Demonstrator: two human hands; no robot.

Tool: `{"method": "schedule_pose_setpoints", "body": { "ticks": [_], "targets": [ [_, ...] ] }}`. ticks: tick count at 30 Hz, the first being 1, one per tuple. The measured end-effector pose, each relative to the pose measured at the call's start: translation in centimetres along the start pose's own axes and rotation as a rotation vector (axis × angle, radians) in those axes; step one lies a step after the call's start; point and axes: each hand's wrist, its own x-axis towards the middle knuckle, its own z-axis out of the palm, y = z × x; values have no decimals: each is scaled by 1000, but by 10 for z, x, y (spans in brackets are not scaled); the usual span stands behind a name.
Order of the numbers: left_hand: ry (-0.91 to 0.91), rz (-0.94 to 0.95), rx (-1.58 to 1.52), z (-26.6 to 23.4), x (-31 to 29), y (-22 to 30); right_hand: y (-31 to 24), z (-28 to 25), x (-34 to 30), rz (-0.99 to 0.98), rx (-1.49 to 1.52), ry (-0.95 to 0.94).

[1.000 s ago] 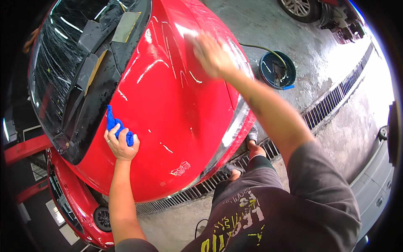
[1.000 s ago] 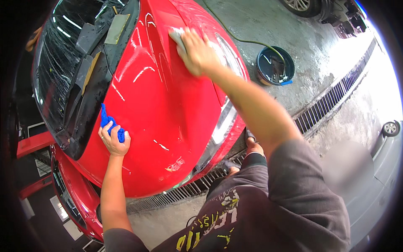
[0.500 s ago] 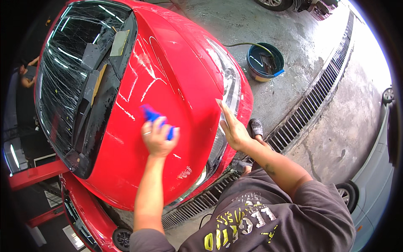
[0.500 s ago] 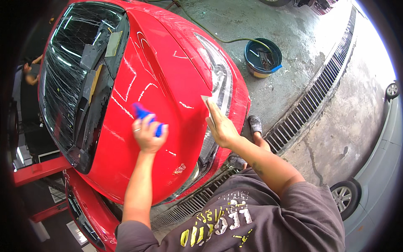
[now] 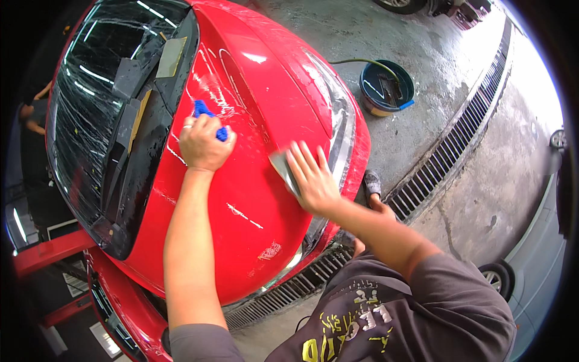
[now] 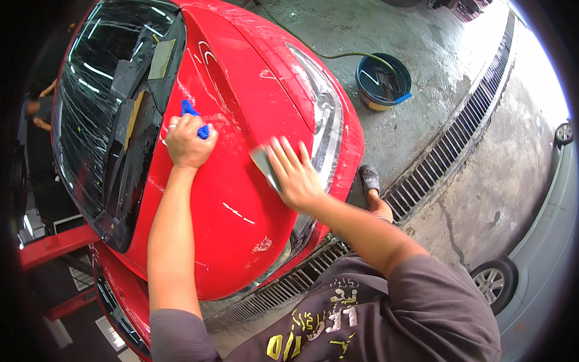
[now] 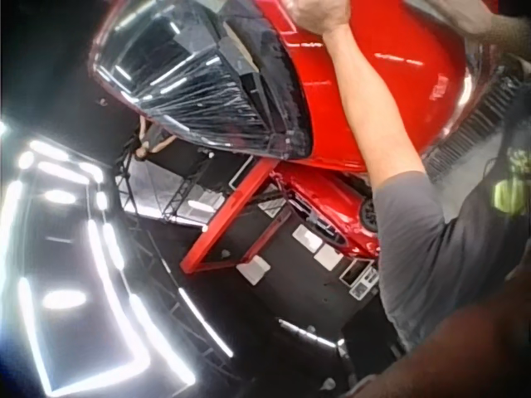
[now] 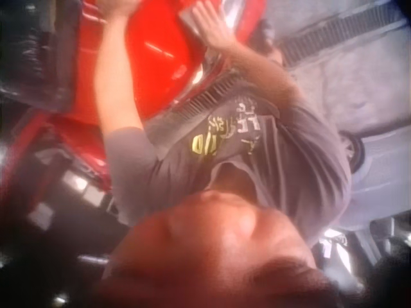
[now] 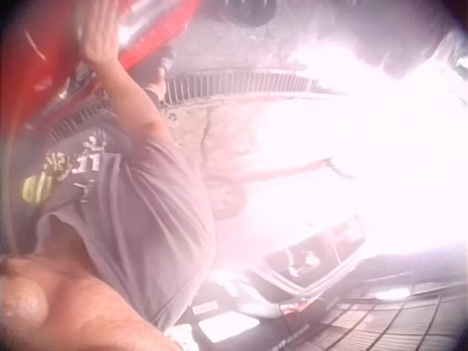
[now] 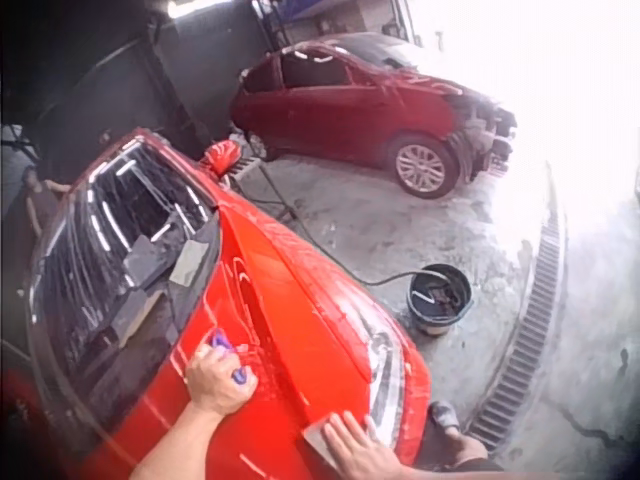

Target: The person uses a blue microfiber cloth and a sanding block to clean and smooth the hood of a red car. They repeatedly wipe the surface, dip the cloth in a bucket of water, and sand specific areas to remove imperfections.

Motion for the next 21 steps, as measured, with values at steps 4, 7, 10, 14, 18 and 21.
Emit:
{"method": "schedule_pose_setpoints", "body": {
  "ticks": [4, 7, 10, 14, 18, 21],
  "targets": [
    [162, 39, -4, -1, -14, -47, 27, -47, 224, 15, 80, 243],
    [238, 28, -7, 6, -16, -43, 27, -40, 219, -17, 97, 255],
    [215, -16, 2, 3, -31, -51, -11, -10, 52, -56, -31, 94],
    [218, -44, 5, 3, -28, -49, -14, 7, -42, -30, 17, -171],
    [226, -15, -22, 2, -13, -45, 17, -32, 179, 60, 19, 227],
    [211, -32, -38, 5, -18, -39, 38, -48, 204, 68, 38, 225]
  ]
}}
